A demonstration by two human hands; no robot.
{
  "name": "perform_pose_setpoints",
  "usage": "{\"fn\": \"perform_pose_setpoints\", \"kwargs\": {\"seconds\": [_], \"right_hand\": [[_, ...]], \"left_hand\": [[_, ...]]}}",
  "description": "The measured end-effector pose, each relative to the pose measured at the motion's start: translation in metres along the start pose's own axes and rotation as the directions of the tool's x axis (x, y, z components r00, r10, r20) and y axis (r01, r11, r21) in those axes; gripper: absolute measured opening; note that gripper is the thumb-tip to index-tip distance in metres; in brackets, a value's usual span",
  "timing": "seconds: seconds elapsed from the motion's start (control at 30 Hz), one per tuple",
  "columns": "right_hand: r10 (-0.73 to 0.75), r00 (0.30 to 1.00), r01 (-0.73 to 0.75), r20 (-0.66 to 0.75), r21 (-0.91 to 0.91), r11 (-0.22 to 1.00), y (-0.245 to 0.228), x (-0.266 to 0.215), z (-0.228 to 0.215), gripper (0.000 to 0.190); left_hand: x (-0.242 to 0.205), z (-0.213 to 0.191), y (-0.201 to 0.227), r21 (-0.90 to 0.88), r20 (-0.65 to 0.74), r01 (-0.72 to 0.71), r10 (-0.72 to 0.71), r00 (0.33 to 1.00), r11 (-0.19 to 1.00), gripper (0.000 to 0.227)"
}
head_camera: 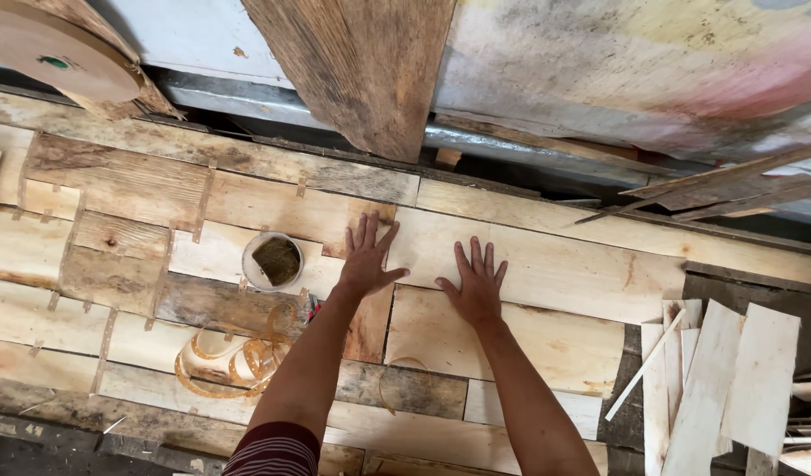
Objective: Cutting and fitting wood veneer strips into a mosaic pattern on a workbench.
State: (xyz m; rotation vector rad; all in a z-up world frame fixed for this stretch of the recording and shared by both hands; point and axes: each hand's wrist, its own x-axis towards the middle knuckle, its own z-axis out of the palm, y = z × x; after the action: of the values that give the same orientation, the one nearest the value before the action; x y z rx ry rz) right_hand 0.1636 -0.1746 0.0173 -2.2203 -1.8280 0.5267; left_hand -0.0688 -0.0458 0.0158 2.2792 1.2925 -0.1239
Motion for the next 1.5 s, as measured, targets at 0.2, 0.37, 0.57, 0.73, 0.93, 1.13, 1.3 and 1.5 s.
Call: {"fn": "perform_pose_setpoints", "kwargs": {"seconds": [0.2,0.37,0.57,0.73,0.93,1.13,1.3,1.5], "right_hand": [[0.049,0.998,-0.049,-0.026,-0.017,0.999,-0.007,0.004,0.000,0.073],[0.056,0.984,-0.055,-0.169,0.009,0.998,-0.006,0.025,0.019,0.050],[0.090,0.960,-0.059,-0.264,0.122,0.991,-0.015,0.043,0.017,0.036],[0.095,0.943,-0.040,-0.319,0.174,0.984,-0.013,0.040,0.025,0.035],[0.119,0.957,-0.095,-0.264,0.101,0.990,-0.027,0.045,0.010,0.035],[0.023,0.964,-0.011,-0.263,0.050,0.999,-0.028,0.067,0.010,0.061],[0.059,0.992,-0.067,-0.110,-0.070,0.995,-0.028,0.079,0.017,0.065],[0.089,0.992,-0.097,-0.087,-0.095,0.991,-0.031,0.078,0.018,0.063]], "left_hand": [[0.002,0.014,0.002,0.022,-0.092,0.007,-0.005,0.996,1.000,0.102],[0.014,0.026,0.011,0.021,-0.174,0.080,-0.075,0.982,0.997,0.084],[0.030,0.016,0.018,0.008,-0.253,0.033,-0.030,0.967,0.999,0.074],[0.030,0.003,0.025,-0.008,-0.243,0.045,-0.045,0.969,0.999,0.071],[0.029,0.000,0.026,-0.022,-0.203,0.077,-0.080,0.976,0.997,0.074],[0.029,0.000,0.027,0.025,-0.238,0.066,-0.058,0.969,0.998,0.097],[0.030,0.001,0.029,0.059,-0.233,0.074,-0.059,0.971,0.996,0.095],[0.031,0.004,0.029,0.095,-0.252,0.075,-0.049,0.967,0.993,0.095]]}}
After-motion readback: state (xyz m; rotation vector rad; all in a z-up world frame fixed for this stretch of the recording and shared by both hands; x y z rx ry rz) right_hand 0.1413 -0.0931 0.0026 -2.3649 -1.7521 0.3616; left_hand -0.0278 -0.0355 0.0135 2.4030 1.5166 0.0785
